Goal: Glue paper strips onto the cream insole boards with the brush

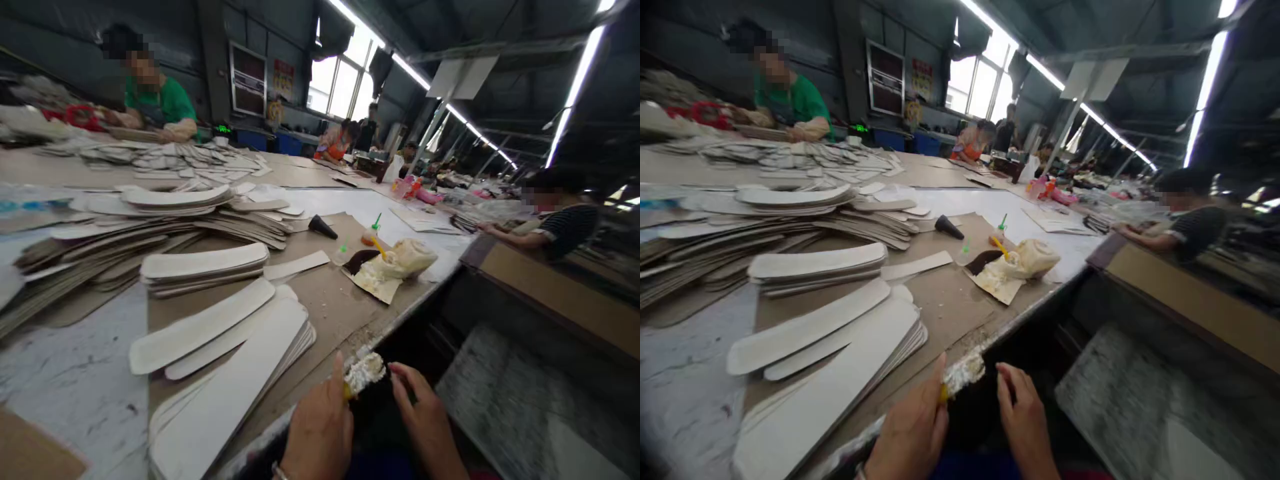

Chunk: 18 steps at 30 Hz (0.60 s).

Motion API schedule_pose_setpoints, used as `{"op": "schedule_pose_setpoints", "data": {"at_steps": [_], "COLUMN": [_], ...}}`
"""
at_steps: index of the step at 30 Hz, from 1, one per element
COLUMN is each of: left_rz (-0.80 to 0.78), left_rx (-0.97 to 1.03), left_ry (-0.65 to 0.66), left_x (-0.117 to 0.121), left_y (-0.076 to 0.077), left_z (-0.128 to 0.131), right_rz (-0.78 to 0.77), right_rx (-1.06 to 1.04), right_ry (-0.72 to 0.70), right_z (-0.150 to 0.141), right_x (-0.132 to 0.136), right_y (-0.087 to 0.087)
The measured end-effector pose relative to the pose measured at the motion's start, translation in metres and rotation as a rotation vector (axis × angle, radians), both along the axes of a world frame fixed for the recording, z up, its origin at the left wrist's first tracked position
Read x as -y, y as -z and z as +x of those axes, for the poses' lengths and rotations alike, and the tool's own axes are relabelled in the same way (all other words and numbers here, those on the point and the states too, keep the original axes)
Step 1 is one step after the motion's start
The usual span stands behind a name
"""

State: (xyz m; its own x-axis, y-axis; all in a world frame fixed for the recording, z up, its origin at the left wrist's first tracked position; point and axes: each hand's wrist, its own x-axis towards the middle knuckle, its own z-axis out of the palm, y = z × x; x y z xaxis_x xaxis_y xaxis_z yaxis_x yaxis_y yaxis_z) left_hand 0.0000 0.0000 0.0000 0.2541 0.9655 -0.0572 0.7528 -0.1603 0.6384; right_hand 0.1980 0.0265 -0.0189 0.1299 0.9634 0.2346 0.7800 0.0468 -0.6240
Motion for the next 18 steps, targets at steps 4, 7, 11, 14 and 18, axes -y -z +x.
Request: {"op": "schedule_pose_setpoints", "data": {"at_steps": [4, 7, 11, 14, 18], "left_rz": [0.005, -0.005, -0.012, 0.001, 0.004], "left_rx": [0.028, 0.052, 0.081, 0.114, 0.21], "left_ry": [-0.006, -0.006, -0.016, -0.041, -0.108], "left_x": [-0.005, -0.008, -0.011, -0.011, -0.007], "left_y": [0.01, 0.017, 0.023, 0.024, 0.024], "left_z": [-0.004, -0.009, -0.017, -0.02, -0.023], "right_rz": [-0.01, -0.059, -0.046, 0.017, -0.04], "right_rx": [0.021, 0.041, 0.082, 0.114, 0.083], "right_ry": [0.028, 0.072, 0.05, 0.005, 0.0], "right_z": [-0.012, -0.022, -0.03, -0.029, -0.029], "right_x": [-0.001, -0.002, -0.004, -0.005, -0.002], "right_y": [0.0, 0.0, 0.002, 0.003, -0.001]}}
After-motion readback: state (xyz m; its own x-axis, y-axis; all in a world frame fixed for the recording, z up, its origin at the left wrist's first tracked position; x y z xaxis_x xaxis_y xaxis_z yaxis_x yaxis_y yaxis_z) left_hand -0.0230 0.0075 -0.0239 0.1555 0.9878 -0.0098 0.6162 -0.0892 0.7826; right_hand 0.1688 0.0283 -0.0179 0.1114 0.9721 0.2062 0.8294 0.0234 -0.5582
